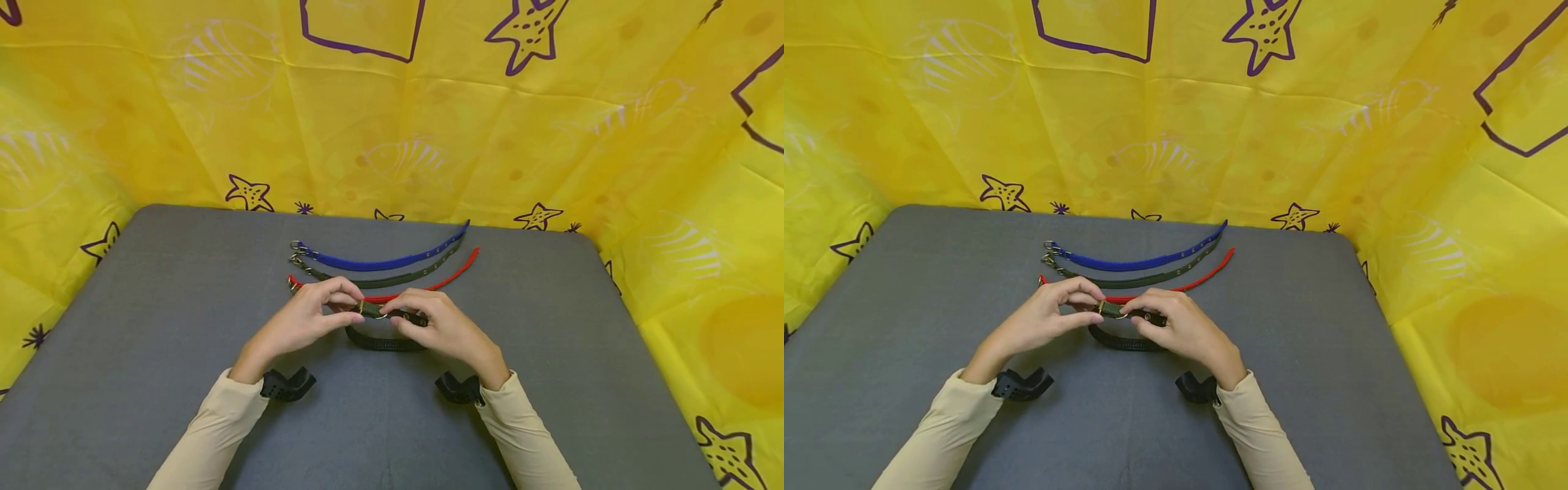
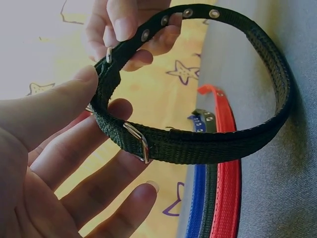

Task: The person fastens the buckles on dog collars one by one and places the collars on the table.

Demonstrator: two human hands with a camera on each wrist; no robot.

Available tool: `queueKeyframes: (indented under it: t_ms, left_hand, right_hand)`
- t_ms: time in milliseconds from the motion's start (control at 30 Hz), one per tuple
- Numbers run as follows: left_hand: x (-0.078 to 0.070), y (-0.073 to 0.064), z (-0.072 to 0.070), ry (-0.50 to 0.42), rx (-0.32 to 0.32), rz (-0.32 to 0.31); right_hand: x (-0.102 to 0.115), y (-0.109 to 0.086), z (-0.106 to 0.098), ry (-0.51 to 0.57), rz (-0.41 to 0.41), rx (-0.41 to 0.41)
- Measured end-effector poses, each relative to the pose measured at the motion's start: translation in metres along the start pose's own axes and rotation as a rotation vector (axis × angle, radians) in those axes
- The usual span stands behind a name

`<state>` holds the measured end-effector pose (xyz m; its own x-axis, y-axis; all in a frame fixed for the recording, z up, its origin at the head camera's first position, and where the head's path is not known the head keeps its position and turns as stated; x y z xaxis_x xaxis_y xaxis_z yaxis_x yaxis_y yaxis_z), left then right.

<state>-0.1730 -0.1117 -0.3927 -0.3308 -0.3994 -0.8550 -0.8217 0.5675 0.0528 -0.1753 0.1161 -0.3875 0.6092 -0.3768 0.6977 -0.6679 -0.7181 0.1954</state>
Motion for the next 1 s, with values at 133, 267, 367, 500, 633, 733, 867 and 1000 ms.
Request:
queueKeyframes:
  t_ms: [133,267,367,500,633,733,867,1000]
  left_hand:
    - [-0.0016,0.0007,0.0025,0.003,0.004,0.014]
    - [-0.0035,0.0016,0.0052,-0.010,0.011,0.005]
    - [-0.0037,0.0017,0.0058,-0.009,0.008,-0.002]
    - [-0.0025,0.0016,0.0047,-0.005,0.005,-0.002]
    - [-0.0015,0.0012,0.0032,-0.004,0.002,-0.008]
    - [-0.0015,0.0018,0.0039,-0.004,0.004,-0.015]
    - [-0.0019,0.0027,0.0052,-0.011,0.012,-0.022]
    - [-0.0026,0.0019,0.0033,-0.008,0.011,-0.016]
  right_hand:
    - [0.0013,0.0002,0.0013,-0.019,-0.025,-0.007]
    - [0.0020,0.0014,0.0035,-0.041,-0.049,-0.036]
    - [0.0018,0.0017,0.0047,-0.048,-0.037,-0.057]
    - [0.0005,0.0018,0.0054,-0.056,-0.011,-0.071]
    - [-0.0007,0.0024,0.0065,-0.048,-0.011,-0.079]
    - [-0.0014,0.0031,0.0079,-0.035,-0.022,-0.091]
    - [-0.0010,0.0037,0.0088,-0.027,-0.051,-0.116]
    - [-0.0017,0.0035,0.0084,-0.017,-0.074,-0.129]
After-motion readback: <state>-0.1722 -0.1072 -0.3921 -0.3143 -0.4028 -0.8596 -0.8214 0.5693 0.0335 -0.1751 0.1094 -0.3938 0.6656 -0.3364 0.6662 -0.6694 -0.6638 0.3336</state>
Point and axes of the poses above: each hand's wrist, its own y-axis towards the middle knuckle, its own z-axis out of the palm, x = y × z, the point moved 3 cm from there along y, towards the middle knuckle, and after that the axes turned 6 degrees about x, right-handed, at the moved point
